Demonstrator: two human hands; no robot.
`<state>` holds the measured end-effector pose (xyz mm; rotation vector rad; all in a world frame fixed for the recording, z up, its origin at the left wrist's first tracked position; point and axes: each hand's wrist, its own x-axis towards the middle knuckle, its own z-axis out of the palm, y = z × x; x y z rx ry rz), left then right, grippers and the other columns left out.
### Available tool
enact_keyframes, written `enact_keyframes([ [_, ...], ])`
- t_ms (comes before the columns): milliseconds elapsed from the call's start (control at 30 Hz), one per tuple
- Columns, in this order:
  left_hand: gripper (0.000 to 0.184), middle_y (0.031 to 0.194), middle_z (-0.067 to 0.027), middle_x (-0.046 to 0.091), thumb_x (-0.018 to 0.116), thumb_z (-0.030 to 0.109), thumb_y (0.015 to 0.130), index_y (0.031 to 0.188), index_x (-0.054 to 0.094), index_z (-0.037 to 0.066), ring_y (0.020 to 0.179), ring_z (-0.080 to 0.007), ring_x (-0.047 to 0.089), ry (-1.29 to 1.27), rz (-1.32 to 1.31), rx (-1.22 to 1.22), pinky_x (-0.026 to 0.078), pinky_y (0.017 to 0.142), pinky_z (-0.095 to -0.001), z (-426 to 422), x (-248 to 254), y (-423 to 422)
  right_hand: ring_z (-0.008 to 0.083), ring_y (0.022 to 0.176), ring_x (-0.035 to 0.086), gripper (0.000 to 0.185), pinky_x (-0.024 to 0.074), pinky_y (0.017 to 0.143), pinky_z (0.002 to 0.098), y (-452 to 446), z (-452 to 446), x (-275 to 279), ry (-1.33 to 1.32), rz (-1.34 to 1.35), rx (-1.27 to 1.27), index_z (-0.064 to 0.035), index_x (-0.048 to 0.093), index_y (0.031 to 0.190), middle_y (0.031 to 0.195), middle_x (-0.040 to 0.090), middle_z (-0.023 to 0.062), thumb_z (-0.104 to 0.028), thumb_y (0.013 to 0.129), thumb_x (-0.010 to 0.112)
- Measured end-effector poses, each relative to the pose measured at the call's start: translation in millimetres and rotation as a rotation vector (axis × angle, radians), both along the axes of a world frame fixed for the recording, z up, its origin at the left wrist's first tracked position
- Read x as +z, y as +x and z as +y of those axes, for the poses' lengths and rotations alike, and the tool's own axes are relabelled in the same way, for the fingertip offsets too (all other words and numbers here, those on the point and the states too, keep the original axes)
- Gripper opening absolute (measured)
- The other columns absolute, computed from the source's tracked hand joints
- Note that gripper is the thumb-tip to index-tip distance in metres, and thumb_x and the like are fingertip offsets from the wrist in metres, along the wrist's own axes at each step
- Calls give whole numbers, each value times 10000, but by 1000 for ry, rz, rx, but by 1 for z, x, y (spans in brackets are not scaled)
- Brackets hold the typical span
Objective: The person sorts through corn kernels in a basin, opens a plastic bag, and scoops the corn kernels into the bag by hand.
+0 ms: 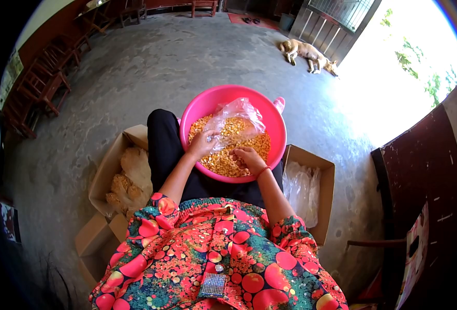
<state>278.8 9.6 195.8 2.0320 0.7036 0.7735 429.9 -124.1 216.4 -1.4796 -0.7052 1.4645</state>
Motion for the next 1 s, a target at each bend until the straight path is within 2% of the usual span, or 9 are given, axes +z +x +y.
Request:
enact_keyframes([
  [33,219,887,-140,607,568,106,726,928,598,26,840,-227,587,-16,10,2,443,744,-306,0,1,0,63,464,430,215,350,395,192,1,0,-1,-9,66,-25,-49,561,840,610,479,-21,-232,849,448],
  [267,221,884,-139,608,564,102,724,929,597,25,840,-230,587,-25,-1,-2,444,743,-307,1,-4,1,93,556,508,219,423,457,206,1,0,-6,0,16,-69,-47,561,862,656,519,-1,-228,848,439],
  [333,221,884,-141,607,563,104,725,929,596,24,838,-230,587,-23,3,1,445,743,-308,1,-3,1,121,605,540,198,477,526,239,-2,0,-3,-25,-99,41,-30,550,867,686,532,23,-195,839,443],
  [433,220,888,-143,606,562,110,729,928,596,22,839,-233,586,-24,7,0,445,743,-309,1,0,0,144,637,553,162,502,581,269,-1,0,-9,-23,-18,66,-12,531,886,729,544,52,-142,822,459],
  [633,232,911,-152,599,562,120,732,936,588,14,854,-246,581,-26,-6,11,443,747,-317,-1,2,-1,146,684,556,167,505,619,276,0,0,-12,17,20,119,-2,512,941,772,551,69,-99,810,476],
  [933,287,940,-172,585,565,107,719,989,559,8,881,-275,569,13,-48,56,439,756,-328,-1,4,0,136,727,558,154,497,661,269,-10,-2,4,-50,169,58,-1,542,908,823,568,73,-109,806,503],
  [967,289,941,-173,584,566,106,717,988,559,7,880,-277,569,23,-59,65,440,757,-328,-2,4,0,136,727,558,154,497,661,269,-4,2,-9,-50,166,59,-1,542,908,823,568,73,-109,806,503],
  [1000,289,941,-173,584,566,106,717,988,559,7,880,-277,569,23,-61,66,440,757,-328,-1,4,0,151,730,563,155,489,678,271,6,10,-31,139,75,69,0,555,894,826,577,83,-118,798,521],
])
